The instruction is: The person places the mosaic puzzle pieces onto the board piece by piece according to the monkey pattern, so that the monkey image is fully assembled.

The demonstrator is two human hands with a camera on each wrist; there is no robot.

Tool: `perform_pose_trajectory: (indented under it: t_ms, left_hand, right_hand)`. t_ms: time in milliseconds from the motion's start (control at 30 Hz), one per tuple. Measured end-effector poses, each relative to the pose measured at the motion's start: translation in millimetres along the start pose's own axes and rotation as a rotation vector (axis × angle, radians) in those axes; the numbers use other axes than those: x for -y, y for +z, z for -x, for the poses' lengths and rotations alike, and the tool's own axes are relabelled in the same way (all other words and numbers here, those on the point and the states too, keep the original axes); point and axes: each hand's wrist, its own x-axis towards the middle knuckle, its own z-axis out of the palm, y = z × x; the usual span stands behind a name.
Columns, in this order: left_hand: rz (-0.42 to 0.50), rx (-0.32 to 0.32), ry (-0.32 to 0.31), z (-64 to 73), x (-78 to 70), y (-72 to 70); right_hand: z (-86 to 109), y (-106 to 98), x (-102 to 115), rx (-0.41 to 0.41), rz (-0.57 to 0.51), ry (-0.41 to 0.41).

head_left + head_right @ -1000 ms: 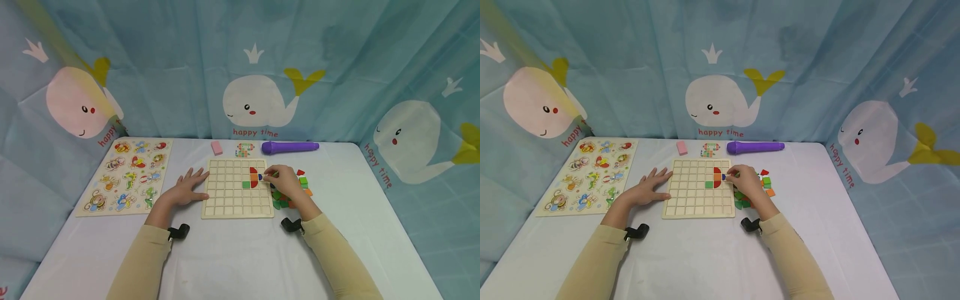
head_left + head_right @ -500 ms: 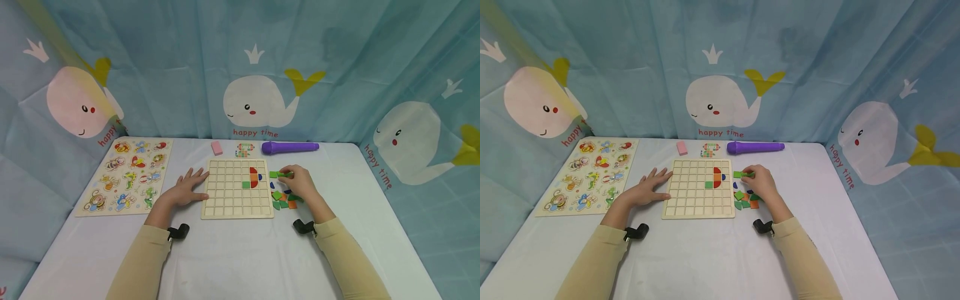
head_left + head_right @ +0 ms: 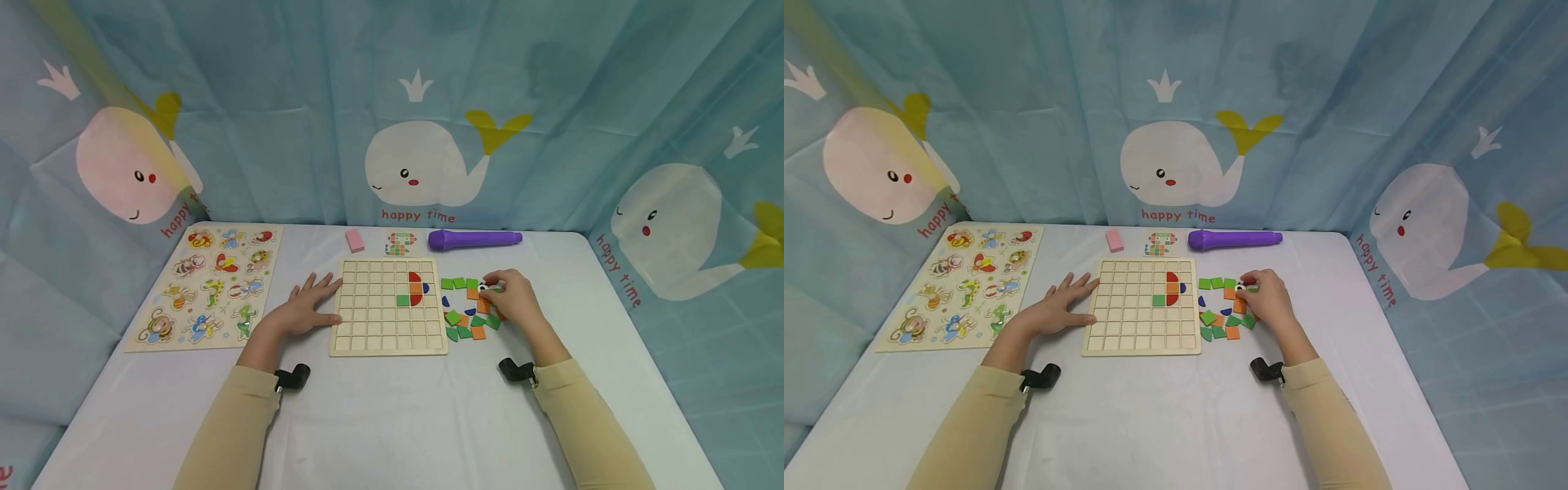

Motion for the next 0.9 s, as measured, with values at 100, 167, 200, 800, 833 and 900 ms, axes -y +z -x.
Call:
perform_pose_trajectory:
  t_ms: [100,167,200,800,833,900]
  left_hand:
    - [-0.001,0.002,-0.009,-0.1,-0.8,-0.4]
    - [-0.003,0.003,-0.011,0.0,-1.3,-0.7]
    - [-0.004,0.004,-0.011,-0.1,-1.3,-0.7]
    - [-0.011,0.005,-0.002,0.0,0.4,-0.4]
    - [-0.011,0.007,-0.004,0.0,0.5,-0.5]
    - [-0.008,0.011,-0.006,0.1,0.6,-0.5]
  right_hand:
    - [0.7,-3,-5,0.018,0.003,0.022]
    - [0.7,-4,-7,0.034,0.003,0.042]
    - [0.6,-5,-8,0.040,0.004,0.049]
    - [-9.6,1,-5,0.047,0.032,0.009]
    - [-10.6,2,-4,0.048,0.038,0.007]
    - [-12.1,4,-3,0.050,0.044,0.004]
